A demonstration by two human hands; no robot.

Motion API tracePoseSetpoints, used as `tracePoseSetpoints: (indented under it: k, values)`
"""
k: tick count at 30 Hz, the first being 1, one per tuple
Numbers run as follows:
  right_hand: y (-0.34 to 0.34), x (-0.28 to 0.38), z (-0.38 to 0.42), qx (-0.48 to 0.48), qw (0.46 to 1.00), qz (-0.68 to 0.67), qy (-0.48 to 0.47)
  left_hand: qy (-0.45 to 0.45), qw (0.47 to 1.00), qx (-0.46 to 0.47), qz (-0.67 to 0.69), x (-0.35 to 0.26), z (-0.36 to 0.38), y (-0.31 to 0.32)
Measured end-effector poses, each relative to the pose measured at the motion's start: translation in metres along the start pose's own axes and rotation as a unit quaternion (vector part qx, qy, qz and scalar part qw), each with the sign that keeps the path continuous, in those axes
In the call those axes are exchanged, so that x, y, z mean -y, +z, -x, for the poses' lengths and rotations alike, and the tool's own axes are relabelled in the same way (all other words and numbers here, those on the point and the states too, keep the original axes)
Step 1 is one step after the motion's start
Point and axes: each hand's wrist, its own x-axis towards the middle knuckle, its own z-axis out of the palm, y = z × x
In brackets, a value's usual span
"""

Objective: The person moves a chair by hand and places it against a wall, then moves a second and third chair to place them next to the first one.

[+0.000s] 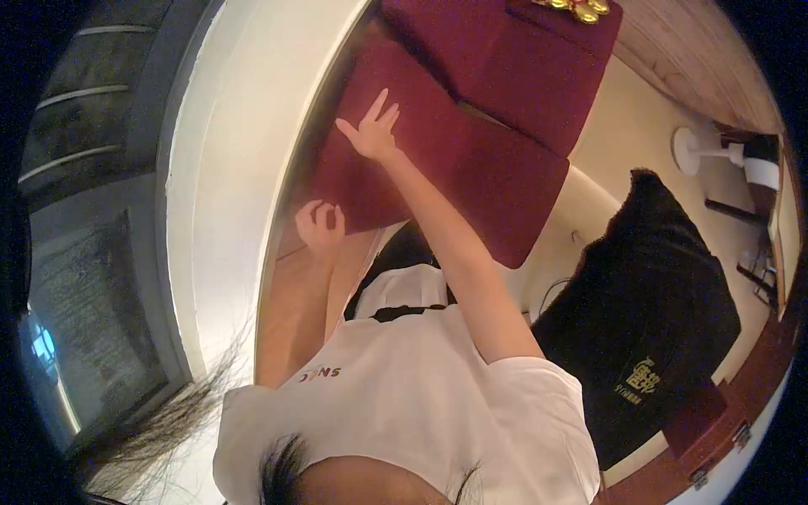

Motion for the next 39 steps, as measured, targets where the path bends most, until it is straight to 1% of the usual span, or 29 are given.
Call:
tracePoseSetpoints:
  k: [2, 3, 7, 10, 12, 16, 18, 19, 21, 26, 28, 30, 32, 34, 36, 37, 39]
  values:
    - [0.0, 0.002, -0.004, 0.001, 0.998, -0.061, -0.026, 0.003, 1.0, 0.003, -0.009, 0.006, -0.001, 0.0]
    - [0.001, 0.003, -0.002, 0.011, 0.998, -0.065, -0.019, 0.011, 1.0, 0.007, -0.013, 0.009, -0.001, 0.0]
    - [0.001, 0.006, -0.003, 0.013, 0.996, -0.082, -0.016, -0.013, 1.0, 0.008, -0.013, 0.013, -0.002, 0.003]
    - [-0.003, 0.005, -0.007, 0.027, 0.996, -0.088, -0.01, 0.003, 1.0, 0.006, -0.025, 0.016, -0.002, 0.006]
    - [-0.006, 0.003, -0.01, 0.045, 0.991, -0.126, -0.003, 0.057, 0.998, 0.011, -0.029, 0.021, -0.004, 0.006]
    - [-0.002, 0.007, -0.026, 0.029, 0.993, -0.118, -0.006, 0.084, 0.995, 0.033, -0.031, 0.033, -0.018, 0.013]
    - [-0.002, 0.014, -0.037, -0.009, 0.993, -0.116, -0.014, 0.087, 0.995, 0.046, -0.031, 0.042, -0.025, 0.023]
    - [0.0, 0.017, -0.041, -0.01, 0.993, -0.118, -0.012, 0.088, 0.994, 0.048, -0.031, 0.046, -0.027, 0.025]
    - [0.007, 0.021, -0.048, -0.037, 0.993, -0.109, -0.016, 0.076, 0.996, 0.03, -0.034, 0.051, -0.032, 0.029]
    - [0.01, 0.018, -0.047, -0.043, 0.991, -0.125, 0.015, 0.072, 0.996, 0.043, -0.036, 0.049, -0.027, 0.032]
    - [0.005, 0.017, -0.05, -0.04, 0.992, -0.116, 0.004, 0.064, 0.996, 0.052, -0.036, 0.044, -0.033, 0.035]
    - [-0.001, 0.02, -0.051, -0.034, 0.991, -0.125, 0.008, 0.053, 0.997, 0.034, -0.053, 0.044, -0.037, 0.037]
    - [-0.003, 0.019, -0.049, -0.014, 0.989, -0.147, 0.003, 0.048, 0.996, 0.046, -0.055, 0.041, -0.039, 0.033]
    - [-0.002, 0.017, -0.05, -0.013, 0.989, -0.147, -0.002, 0.016, 0.997, 0.033, -0.066, 0.033, -0.041, 0.03]
    - [-0.007, 0.023, -0.05, -0.016, 0.989, -0.15, -0.008, 0.003, 0.998, 0.025, -0.063, 0.03, -0.044, 0.034]
    - [-0.01, 0.024, -0.047, -0.008, 0.989, -0.15, 0.008, -0.012, 0.998, 0.017, -0.065, 0.028, -0.045, 0.034]
    - [-0.009, 0.022, -0.041, -0.015, 0.988, -0.151, 0.012, -0.013, 0.998, 0.012, -0.065, 0.027, -0.042, 0.032]
